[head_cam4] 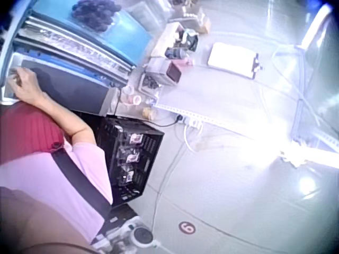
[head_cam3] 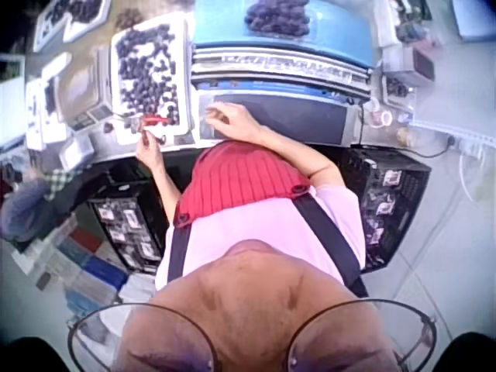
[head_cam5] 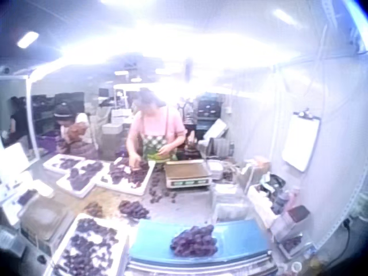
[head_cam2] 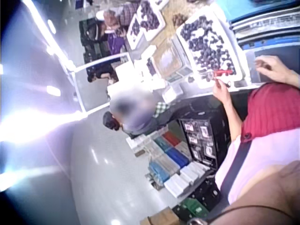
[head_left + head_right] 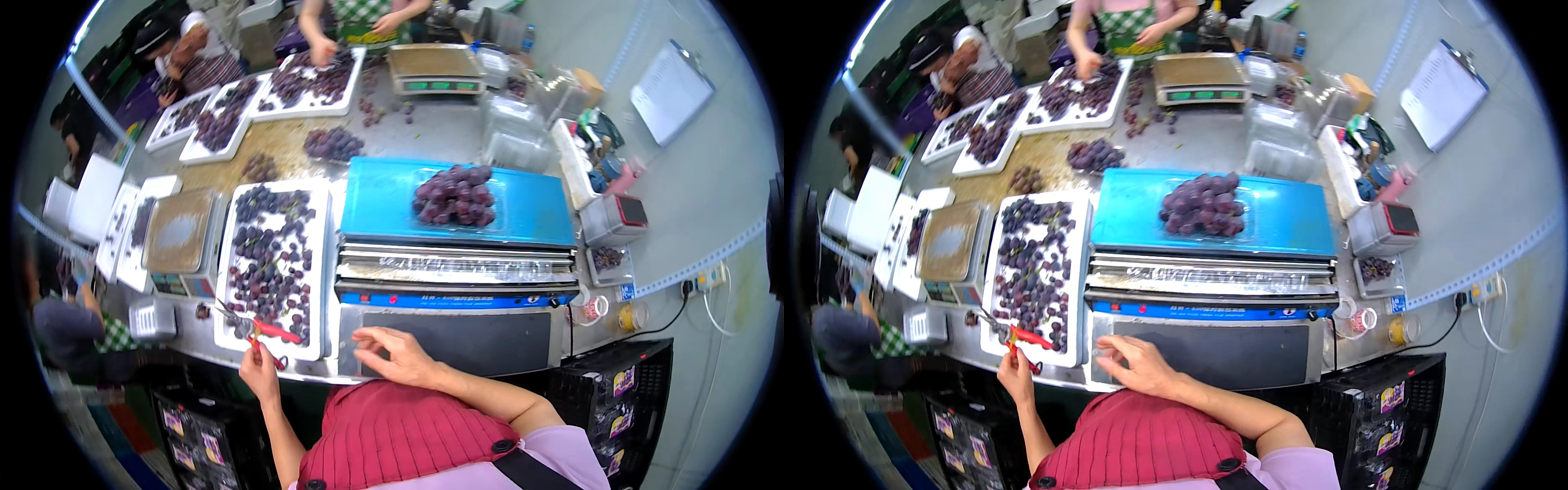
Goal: The person trims bunches of grapes using shears, weighs them on a scale, and then wraps them in plastic film using a sealer machine. The finished packages are placed into a plastic crate.
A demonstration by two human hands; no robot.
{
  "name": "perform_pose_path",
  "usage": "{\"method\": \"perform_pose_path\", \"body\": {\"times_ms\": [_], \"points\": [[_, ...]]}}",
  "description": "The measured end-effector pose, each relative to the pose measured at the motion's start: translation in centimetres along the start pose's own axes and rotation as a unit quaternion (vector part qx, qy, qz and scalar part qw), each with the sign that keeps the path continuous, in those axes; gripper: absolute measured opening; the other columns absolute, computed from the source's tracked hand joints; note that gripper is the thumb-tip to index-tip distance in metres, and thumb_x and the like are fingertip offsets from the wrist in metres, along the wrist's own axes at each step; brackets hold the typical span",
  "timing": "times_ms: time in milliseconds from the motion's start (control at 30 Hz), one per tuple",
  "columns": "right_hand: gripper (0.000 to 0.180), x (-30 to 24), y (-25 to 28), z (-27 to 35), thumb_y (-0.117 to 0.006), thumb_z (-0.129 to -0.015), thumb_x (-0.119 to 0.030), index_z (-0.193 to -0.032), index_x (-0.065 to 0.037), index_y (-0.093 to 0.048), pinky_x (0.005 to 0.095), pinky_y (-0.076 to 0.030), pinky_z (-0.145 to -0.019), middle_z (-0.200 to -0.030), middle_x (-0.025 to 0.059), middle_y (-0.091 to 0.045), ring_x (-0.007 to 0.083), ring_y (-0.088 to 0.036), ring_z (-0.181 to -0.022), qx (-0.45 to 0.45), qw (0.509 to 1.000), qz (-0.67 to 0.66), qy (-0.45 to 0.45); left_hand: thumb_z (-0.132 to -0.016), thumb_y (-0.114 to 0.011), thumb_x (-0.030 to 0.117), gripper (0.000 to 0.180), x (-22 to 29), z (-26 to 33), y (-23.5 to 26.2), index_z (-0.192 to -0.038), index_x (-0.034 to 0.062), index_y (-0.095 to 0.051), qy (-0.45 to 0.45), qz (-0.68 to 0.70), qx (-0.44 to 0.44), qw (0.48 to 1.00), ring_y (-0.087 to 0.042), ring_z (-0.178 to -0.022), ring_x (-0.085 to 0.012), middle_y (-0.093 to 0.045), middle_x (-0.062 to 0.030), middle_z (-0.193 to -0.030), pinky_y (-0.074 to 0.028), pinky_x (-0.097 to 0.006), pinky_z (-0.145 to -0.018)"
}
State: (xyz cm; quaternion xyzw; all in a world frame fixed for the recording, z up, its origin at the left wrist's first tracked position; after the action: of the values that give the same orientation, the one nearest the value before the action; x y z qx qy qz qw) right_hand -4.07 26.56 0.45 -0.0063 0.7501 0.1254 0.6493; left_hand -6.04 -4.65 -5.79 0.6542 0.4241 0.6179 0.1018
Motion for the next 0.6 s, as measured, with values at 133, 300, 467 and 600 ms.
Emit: {"method": "perform_pose_path", "body": {"times_ms": [133,300,467,600], "points": [[0.078,1.1,-1.4,0.1,-0.06,-0.089,-0.038,-0.144,0.0,-0.019,0.0355,-0.033,-0.104,-0.142,0.0215,-0.034,0.0269,-0.036,-0.132,-0.117,0.939,-0.307,-0.101,-0.088,-0.057,0.002,0.009,14.7,3.4,-2.6,-0.09,-0.0032,-0.064,-0.093,0.145,-0.144,0.975,-0.054,-0.051,-0.0064,-0.058,-0.0027,-0.061,-0.039,-0.023,-0.045],[0.074,-1.6,3.6,2.0,-0.063,-0.088,-0.025,-0.145,-0.004,-0.021,0.0272,-0.035,-0.096,-0.127,0.0078,-0.042,0.0143,-0.041,-0.113,-0.123,0.932,-0.33,-0.083,-0.081,-0.064,0.005,0.007,25.1,7.1,-7.5,-0.087,0.0008,-0.062,-0.284,0.129,-0.226,0.923,-0.056,-0.052,-0.0209,-0.057,-0.0106,-0.065,-0.042,-0.031,-0.047],[0.076,-3.9,13.1,4.5,-0.065,-0.084,-0.023,-0.143,-0.001,-0.023,0.0311,-0.043,-0.089,-0.112,0.0186,-0.058,0.021,-0.058,-0.102,-0.006,0.995,-0.101,-0.026,-0.083,-0.061,0.005,0.016,31.7,8.7,-11.2,-0.098,-0.001,-0.064,-0.333,0.17,-0.427,0.823,-0.06,-0.062,-0.0267,-0.06,-0.0155,-0.073,-0.047,-0.034,-0.058],[0.061,-5.6,22.8,7.2,-0.065,-0.078,-0.019,-0.13,0.003,-0.039,0.0421,-0.05,-0.073,-0.094,0.0208,-0.06,0.0351,-0.061,-0.083,0.19,0.945,0.261,-0.047,-0.077,-0.064,-0.004,0.022,36.5,5.2,-12.7,-0.099,-0.0011,-0.065,-0.411,0.127,-0.312,0.847,-0.061,-0.07,-0.0234,-0.065,-0.0126,-0.084,-0.049,-0.03,-0.063]]}}
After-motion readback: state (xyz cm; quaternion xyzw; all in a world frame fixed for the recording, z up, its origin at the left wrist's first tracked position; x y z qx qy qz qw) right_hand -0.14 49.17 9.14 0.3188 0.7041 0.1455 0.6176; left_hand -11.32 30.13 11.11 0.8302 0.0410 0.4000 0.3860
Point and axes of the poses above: each hand's wrist, its own z-axis away from the middle knuckle, its own y-axis out of the back of the hand, x = y × z, the point moved 7 cm from there along -z, towards the middle knuckle
